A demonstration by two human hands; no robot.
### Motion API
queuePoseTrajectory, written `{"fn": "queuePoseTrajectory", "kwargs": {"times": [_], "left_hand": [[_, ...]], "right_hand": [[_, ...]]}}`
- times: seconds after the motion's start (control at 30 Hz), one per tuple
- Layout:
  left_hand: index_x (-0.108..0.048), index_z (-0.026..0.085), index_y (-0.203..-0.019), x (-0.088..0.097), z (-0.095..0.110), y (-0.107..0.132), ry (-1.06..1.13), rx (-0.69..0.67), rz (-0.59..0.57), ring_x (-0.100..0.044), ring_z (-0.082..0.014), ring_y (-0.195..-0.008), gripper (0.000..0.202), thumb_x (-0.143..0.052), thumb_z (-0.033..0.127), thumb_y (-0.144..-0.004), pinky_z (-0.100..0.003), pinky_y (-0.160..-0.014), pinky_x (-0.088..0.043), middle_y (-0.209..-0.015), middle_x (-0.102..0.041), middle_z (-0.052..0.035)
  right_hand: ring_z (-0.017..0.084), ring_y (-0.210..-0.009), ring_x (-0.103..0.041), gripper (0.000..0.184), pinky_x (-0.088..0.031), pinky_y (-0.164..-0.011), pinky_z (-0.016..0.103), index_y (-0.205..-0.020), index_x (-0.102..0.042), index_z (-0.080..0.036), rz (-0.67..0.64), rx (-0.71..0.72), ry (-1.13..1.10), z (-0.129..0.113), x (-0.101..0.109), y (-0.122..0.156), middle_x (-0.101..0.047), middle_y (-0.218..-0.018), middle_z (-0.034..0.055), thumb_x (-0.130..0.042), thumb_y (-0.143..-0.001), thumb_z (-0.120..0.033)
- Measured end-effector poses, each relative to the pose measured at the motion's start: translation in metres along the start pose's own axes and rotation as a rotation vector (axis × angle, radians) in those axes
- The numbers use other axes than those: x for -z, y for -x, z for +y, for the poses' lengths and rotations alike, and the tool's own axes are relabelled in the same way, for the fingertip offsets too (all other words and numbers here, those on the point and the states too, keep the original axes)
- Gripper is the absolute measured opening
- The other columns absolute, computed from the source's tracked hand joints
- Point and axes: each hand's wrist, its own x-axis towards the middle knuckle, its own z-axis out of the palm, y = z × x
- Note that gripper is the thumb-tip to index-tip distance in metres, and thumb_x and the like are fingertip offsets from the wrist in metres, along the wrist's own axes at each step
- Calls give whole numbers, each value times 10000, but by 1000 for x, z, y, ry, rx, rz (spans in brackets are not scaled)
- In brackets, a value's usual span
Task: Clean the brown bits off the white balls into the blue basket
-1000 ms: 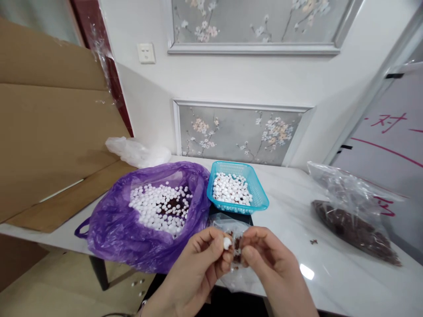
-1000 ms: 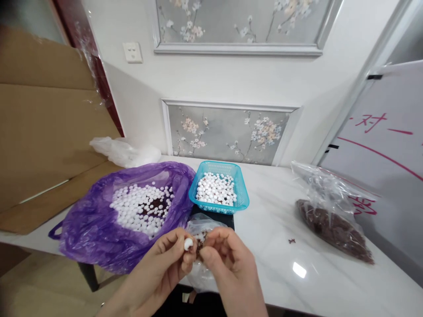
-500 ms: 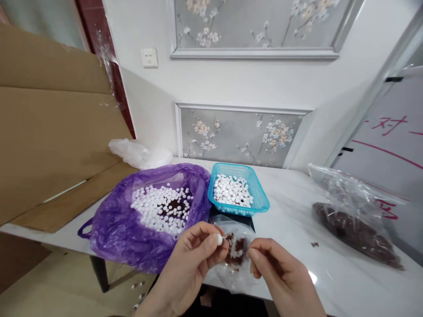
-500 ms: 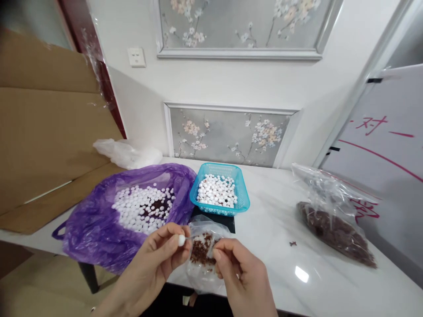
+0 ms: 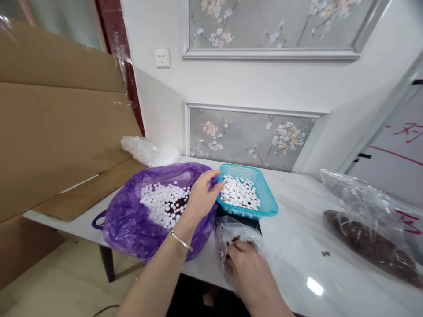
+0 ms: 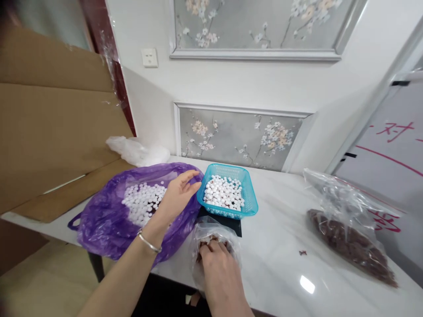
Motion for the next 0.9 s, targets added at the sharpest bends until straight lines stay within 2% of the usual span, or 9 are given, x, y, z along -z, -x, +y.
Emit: {"fn": "queuePoseTrajectory", "kwargs": {"times": [0.07,0.2,0.27,0.33,0.47,0.57,0.67,0.77,0.9], "left_hand": [[-732,204,-1039,27,3,9,-149,-8,-49,-607,-270,-1101,269,-655,224,-782,-356,-964,-416,-1180,-703,-102],[-786,216,-867,83,6,27,-438,43,-196,-672,-283,-880,174,-653,197,-757,-357,-847,-448,-936,-780,-76],[-785,222,-816,102,-2,34,-564,80,-267,-680,-271,-826,179,-620,167,-773,-348,-801,-457,-876,-783,-66],[-772,205,-819,111,-16,40,-685,118,-316,-677,-265,-841,189,-599,135,-792,-361,-811,-462,-877,-774,-75],[-697,149,-912,113,-48,45,-893,188,-385,-648,-235,-949,109,-619,210,-867,-451,-898,-471,-971,-718,-70],[-647,151,-1029,107,-59,42,-974,222,-419,-636,-222,-983,201,-595,301,-906,-457,-875,-508,-1084,-669,-71],[-628,158,-1092,102,-60,38,-992,232,-432,-642,-220,-961,238,-587,308,-911,-438,-838,-532,-1115,-655,-78],[-639,154,-1049,99,-56,37,-967,214,-415,-644,-213,-942,214,-594,308,-907,-435,-838,-528,-1076,-667,-68],[-679,145,-927,98,-44,36,-862,164,-270,-626,-240,-962,127,-577,213,-892,-476,-920,-459,-993,-679,-84]], "right_hand": [[273,-798,-700,272,-511,-662,328,-796,-692,-204,9,-8,10,1,0,3,-713,-867,90,-504,-808,-8],[235,-742,-673,245,-459,-580,297,-816,-625,-226,54,-41,18,-2,5,7,-683,-874,65,-486,-844,-26],[225,-704,-661,241,-450,-562,292,-811,-591,-227,86,-60,-12,-3,7,8,-679,-834,52,-459,-850,-28],[216,-661,-651,263,-451,-544,287,-806,-564,-225,106,-74,-44,-4,6,9,-676,-795,47,-400,-864,-29],[216,-629,-649,303,-476,-533,294,-819,-557,-223,113,-68,-121,2,3,12,-671,-762,53,-307,-884,-65],[205,-611,-644,235,-496,-565,296,-822,-574,-228,173,-66,-237,10,4,15,-665,-726,34,-362,-897,-158],[172,-576,-627,162,-503,-578,260,-819,-595,-234,197,-112,-427,16,11,18,-663,-699,5,-462,-908,-260],[157,-589,-626,140,-508,-586,226,-825,-601,-225,176,-174,-657,18,20,21,-657,-686,-2,-524,-907,-308],[165,-631,-624,131,-513,-607,224,-815,-594,-208,183,-216,-860,16,25,22,-648,-694,15,-584,-883,-320]]}}
